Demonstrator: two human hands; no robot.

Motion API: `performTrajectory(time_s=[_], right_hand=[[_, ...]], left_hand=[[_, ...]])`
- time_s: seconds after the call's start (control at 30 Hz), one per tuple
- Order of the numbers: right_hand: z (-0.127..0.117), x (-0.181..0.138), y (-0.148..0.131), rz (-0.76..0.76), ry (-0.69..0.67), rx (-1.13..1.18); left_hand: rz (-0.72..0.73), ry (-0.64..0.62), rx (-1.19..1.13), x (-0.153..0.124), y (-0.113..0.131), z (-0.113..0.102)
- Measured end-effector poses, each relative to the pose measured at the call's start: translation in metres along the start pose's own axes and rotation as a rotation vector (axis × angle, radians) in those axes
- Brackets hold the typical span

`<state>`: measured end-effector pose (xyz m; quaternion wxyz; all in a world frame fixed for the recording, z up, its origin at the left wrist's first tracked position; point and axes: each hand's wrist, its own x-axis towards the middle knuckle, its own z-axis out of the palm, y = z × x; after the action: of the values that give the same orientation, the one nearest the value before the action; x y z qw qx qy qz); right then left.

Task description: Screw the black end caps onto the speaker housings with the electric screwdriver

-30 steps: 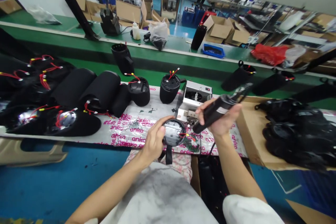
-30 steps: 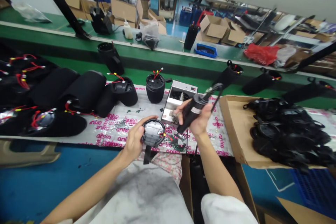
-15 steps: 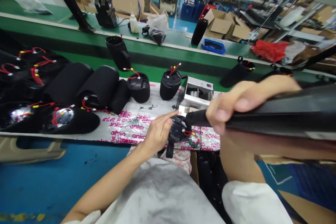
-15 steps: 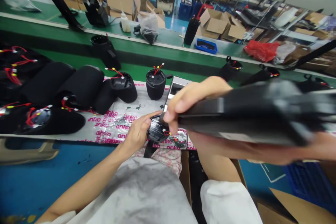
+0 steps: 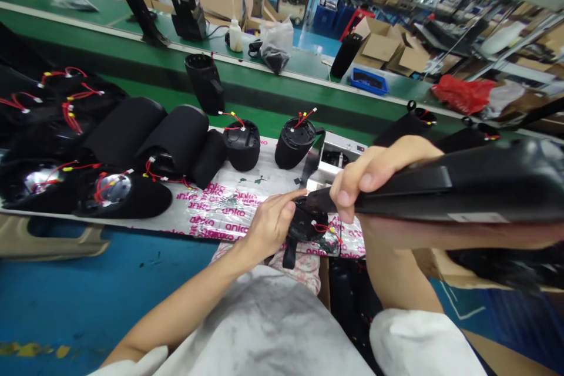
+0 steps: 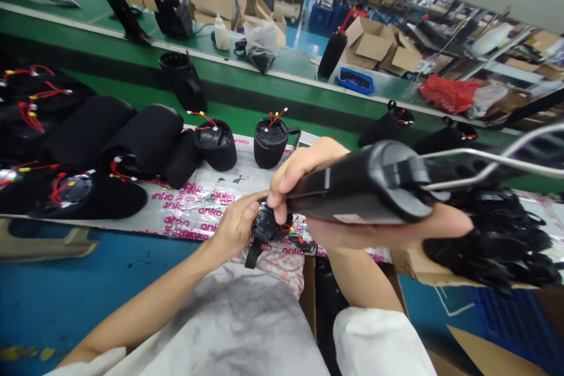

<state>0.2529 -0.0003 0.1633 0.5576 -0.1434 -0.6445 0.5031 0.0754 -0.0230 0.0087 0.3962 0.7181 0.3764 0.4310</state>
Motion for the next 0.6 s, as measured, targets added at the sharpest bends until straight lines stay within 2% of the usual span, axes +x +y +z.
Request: performTrajectory(time_s=[0.07,0.27,0.37,0.5,0.6], right_hand=[[0.005,0.006,0.003,0.052,-0.02,-0.007],[0.021,0.02,0.009,0.164,0.038,0.064],[0.021,0.025,0.009,0.237,0.028,0.09],[0.019,0.03,0.004,0.323,-0.017,0.081],[0.02,0.032,0.003,0.305,0.044,0.096]], left_hand=[[-0.021,-0.023,-0.033,0.0,0.001,0.0],[-0.124,-0.027,-0.131,-0.009,0.006,0.001],[-0.067,-0.059,-0.141,-0.019,0.002,0.002],[0.009,-0.068,-0.041,-0.028,-0.009,0.005],[0.042,-0.044,-0.018,-0.029,-0.018,0.011]])
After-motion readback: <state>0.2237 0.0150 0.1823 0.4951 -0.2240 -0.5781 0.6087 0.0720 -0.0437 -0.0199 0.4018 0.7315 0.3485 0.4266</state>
